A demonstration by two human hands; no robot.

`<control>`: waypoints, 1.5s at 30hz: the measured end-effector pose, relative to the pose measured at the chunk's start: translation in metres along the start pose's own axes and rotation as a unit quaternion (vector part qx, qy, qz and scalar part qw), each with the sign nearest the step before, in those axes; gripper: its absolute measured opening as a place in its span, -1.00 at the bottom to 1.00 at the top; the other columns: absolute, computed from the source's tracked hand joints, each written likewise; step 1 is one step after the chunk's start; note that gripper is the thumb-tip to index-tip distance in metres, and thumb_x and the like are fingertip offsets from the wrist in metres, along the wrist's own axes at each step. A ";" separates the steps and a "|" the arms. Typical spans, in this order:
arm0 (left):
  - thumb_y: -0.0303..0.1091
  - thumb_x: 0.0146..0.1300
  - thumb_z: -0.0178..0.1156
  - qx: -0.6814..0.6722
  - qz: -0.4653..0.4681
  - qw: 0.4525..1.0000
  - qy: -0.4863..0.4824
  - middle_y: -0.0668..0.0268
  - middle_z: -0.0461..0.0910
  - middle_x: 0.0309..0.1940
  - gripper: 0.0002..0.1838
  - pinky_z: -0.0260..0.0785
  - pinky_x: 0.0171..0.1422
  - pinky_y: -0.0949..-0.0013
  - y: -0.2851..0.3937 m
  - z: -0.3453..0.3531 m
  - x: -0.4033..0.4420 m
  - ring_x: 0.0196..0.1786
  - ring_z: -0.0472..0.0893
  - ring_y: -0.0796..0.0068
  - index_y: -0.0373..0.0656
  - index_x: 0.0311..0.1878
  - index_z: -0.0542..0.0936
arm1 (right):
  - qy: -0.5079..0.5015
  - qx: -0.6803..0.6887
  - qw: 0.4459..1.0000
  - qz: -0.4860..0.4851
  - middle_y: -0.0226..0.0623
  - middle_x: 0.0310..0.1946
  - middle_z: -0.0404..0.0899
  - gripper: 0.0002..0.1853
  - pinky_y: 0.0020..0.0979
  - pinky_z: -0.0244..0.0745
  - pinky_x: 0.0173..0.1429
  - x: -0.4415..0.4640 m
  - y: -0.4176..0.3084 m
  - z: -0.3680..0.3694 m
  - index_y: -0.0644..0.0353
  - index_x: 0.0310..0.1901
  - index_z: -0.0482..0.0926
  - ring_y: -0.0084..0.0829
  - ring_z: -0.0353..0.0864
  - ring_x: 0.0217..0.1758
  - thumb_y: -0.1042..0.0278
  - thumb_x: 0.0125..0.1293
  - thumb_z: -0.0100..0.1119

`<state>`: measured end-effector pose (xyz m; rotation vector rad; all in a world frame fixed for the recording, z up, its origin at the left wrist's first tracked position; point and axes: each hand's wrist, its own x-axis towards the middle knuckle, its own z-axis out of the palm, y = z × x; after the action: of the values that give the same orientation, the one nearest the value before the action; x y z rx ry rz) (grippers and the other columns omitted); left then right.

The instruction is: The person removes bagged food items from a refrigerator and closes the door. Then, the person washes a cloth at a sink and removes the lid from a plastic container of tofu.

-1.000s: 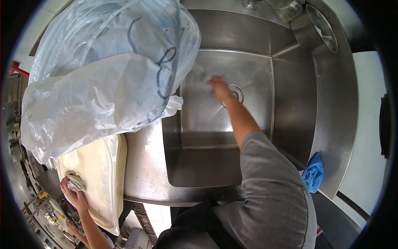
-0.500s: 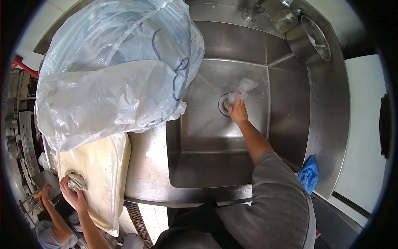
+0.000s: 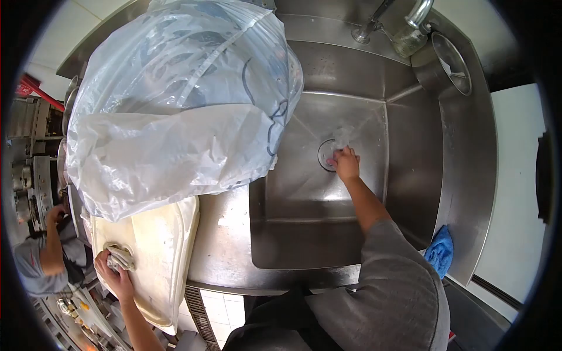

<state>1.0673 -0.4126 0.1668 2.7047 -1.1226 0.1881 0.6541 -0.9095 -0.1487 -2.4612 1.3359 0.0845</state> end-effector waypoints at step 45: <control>-0.39 -0.12 0.12 0.002 0.001 0.999 0.033 0.11 0.41 -0.09 -0.52 0.14 0.20 0.09 0.014 -0.008 0.006 0.04 0.36 0.01 -0.17 -0.01 0.43 | -0.037 0.591 0.793 0.145 -0.37 -0.28 0.55 -0.72 -0.50 0.41 -0.16 0.036 -0.016 -0.012 0.27 -0.06 0.47 -0.53 0.51 -0.25 0.61 0.15 0.07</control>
<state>1.0616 -0.4241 0.1776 2.6803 -1.1064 0.2770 0.6861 -0.9338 -0.1410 -1.1699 1.1536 -0.4469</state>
